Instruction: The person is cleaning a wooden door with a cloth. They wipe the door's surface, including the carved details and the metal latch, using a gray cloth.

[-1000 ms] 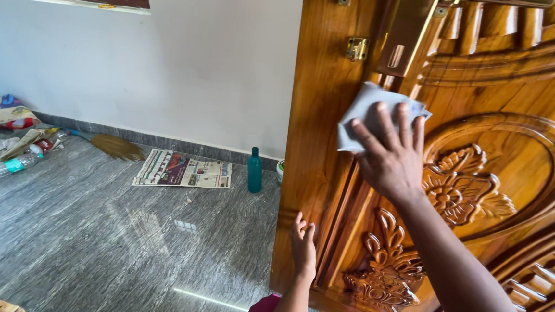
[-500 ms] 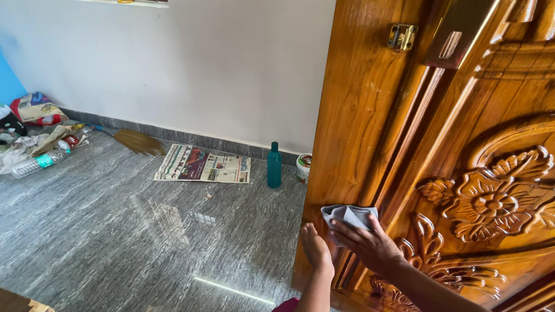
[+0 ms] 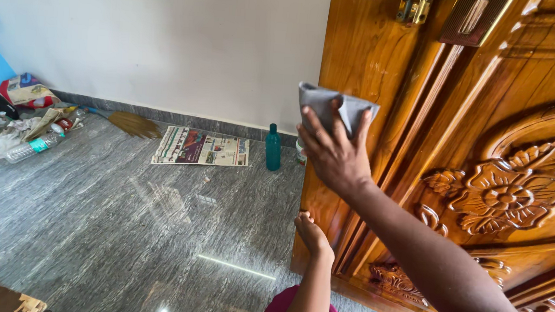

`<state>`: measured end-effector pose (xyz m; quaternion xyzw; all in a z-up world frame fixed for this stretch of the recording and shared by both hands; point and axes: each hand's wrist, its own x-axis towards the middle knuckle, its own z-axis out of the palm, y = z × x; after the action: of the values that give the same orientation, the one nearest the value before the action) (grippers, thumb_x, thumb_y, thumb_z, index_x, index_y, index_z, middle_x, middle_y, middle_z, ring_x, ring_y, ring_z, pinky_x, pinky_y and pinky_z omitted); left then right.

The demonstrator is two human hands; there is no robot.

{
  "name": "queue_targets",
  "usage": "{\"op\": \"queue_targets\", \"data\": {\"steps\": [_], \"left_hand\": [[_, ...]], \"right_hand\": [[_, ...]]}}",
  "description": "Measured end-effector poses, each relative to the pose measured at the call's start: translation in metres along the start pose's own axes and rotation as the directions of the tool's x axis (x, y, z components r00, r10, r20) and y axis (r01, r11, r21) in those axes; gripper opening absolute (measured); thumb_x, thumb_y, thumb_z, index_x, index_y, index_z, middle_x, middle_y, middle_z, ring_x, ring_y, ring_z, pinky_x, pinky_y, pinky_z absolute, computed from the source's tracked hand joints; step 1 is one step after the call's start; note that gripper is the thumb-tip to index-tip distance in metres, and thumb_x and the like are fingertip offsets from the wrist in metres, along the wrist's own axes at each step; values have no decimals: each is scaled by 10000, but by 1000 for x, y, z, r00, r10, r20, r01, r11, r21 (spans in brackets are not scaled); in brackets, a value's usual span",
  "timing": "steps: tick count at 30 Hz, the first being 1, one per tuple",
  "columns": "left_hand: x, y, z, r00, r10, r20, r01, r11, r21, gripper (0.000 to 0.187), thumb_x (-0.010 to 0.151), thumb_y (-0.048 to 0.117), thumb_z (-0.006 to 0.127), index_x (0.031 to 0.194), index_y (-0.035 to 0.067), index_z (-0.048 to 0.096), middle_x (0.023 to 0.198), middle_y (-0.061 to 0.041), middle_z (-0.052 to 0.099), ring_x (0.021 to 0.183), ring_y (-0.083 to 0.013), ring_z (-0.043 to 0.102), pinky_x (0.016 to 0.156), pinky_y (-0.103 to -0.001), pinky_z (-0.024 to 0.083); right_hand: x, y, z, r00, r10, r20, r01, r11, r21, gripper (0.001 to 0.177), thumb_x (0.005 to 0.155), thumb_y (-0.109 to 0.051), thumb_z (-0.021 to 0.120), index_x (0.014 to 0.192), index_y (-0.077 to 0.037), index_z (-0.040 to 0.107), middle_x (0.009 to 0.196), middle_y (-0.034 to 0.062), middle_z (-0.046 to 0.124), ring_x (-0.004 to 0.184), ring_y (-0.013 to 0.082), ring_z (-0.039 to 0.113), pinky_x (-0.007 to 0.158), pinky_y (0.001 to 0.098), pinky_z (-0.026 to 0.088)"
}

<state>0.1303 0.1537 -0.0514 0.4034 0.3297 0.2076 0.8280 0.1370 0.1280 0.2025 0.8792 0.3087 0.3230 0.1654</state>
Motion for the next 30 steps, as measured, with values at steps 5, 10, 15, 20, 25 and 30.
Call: {"op": "queue_targets", "data": {"steps": [5,10,15,20,25,30], "left_hand": [[3,18,-9,990,25,-140,-24,1000,11,564,1039,444,306,1346,1,473,1408,-198,418,1359,-355,442,1154,-490,362],[8,41,-15,959,225,-174,-213,973,89,578,1038,433,290,1338,-19,487,1407,-215,413,1338,-374,469,1128,-498,394],[12,42,-17,948,299,-106,-284,949,136,539,1052,408,303,1329,-11,502,1412,-193,396,1334,-338,442,1125,-497,372],[23,38,-23,956,278,-90,-266,955,131,506,1053,409,304,1264,31,566,1363,-161,446,1136,-300,509,1050,-441,415],[31,27,-23,956,292,23,-292,955,55,506,1058,411,304,1216,28,593,1314,-149,523,1142,-231,533,1020,-396,430],[32,15,-18,986,144,88,-148,988,35,508,1060,431,306,1271,63,586,1298,-158,572,1106,-294,529,993,-401,430]], "right_hand": [[-62,-48,97,922,-255,292,283,957,-58,752,993,-396,475,1666,-264,166,1708,72,11,1448,359,195,1079,815,227],[-144,-105,221,907,-357,225,337,933,124,738,934,-437,516,1594,-243,247,1687,11,65,1505,255,154,1109,736,199],[-215,-146,284,772,-385,506,332,923,195,560,1049,-338,497,1541,-73,465,1605,79,391,1507,292,268,1289,644,45],[-281,-142,275,735,-397,550,408,907,109,670,951,-293,545,1541,2,429,1601,106,399,1501,268,235,1253,544,-37],[-309,-112,267,655,-407,637,544,839,-24,687,972,-319,493,1571,-29,321,1665,95,222,1541,292,131,1226,539,-63],[-302,-67,251,857,-367,363,396,918,-7,788,926,-270,549,1625,-194,195,1678,-15,184,1489,208,184,1209,583,44]]}}
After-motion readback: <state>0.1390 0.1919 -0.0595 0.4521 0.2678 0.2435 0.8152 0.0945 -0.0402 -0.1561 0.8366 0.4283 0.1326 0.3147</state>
